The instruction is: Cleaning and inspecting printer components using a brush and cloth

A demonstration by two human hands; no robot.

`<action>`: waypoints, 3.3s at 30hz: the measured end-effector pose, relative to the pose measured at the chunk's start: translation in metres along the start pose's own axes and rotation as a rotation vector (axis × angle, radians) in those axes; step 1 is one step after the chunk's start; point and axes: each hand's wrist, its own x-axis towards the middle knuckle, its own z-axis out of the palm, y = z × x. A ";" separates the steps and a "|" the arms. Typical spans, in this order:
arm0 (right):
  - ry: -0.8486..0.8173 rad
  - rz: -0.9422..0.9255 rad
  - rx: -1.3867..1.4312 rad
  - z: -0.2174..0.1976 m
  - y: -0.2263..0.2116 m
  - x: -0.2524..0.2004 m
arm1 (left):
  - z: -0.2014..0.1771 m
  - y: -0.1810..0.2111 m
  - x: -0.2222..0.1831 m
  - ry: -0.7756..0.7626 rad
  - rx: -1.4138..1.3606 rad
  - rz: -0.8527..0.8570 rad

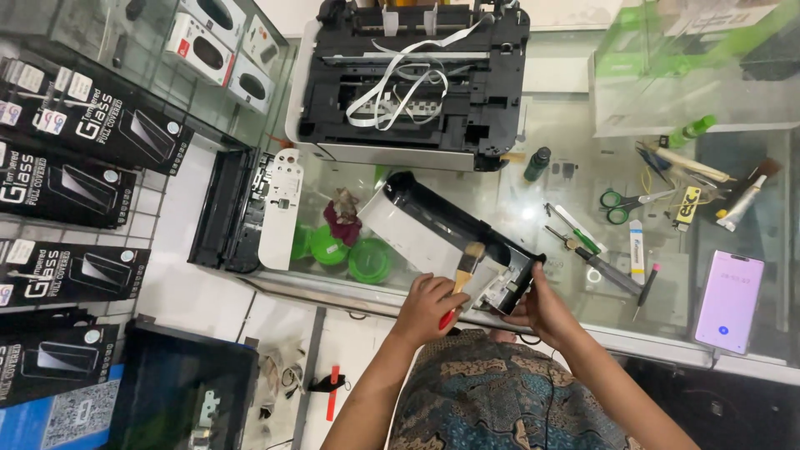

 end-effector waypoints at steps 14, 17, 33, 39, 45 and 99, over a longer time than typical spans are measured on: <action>0.050 -0.030 0.013 -0.018 0.021 0.023 | 0.000 -0.003 0.003 0.141 0.154 -0.008; 0.052 -0.047 0.031 -0.029 0.025 0.030 | -0.033 -0.010 -0.016 0.220 0.138 -0.213; 0.285 -0.162 0.063 -0.002 -0.003 0.000 | -0.087 -0.155 -0.066 0.032 0.673 -0.923; 0.428 -0.151 -0.060 -0.046 0.041 0.045 | -0.090 -0.169 0.004 0.107 0.616 -0.855; 0.479 -0.251 -0.062 -0.017 0.027 0.033 | -0.054 -0.222 -0.009 0.119 0.506 -0.722; 0.602 -0.847 -1.988 0.063 0.047 0.088 | -0.029 -0.146 0.072 -0.035 0.602 0.089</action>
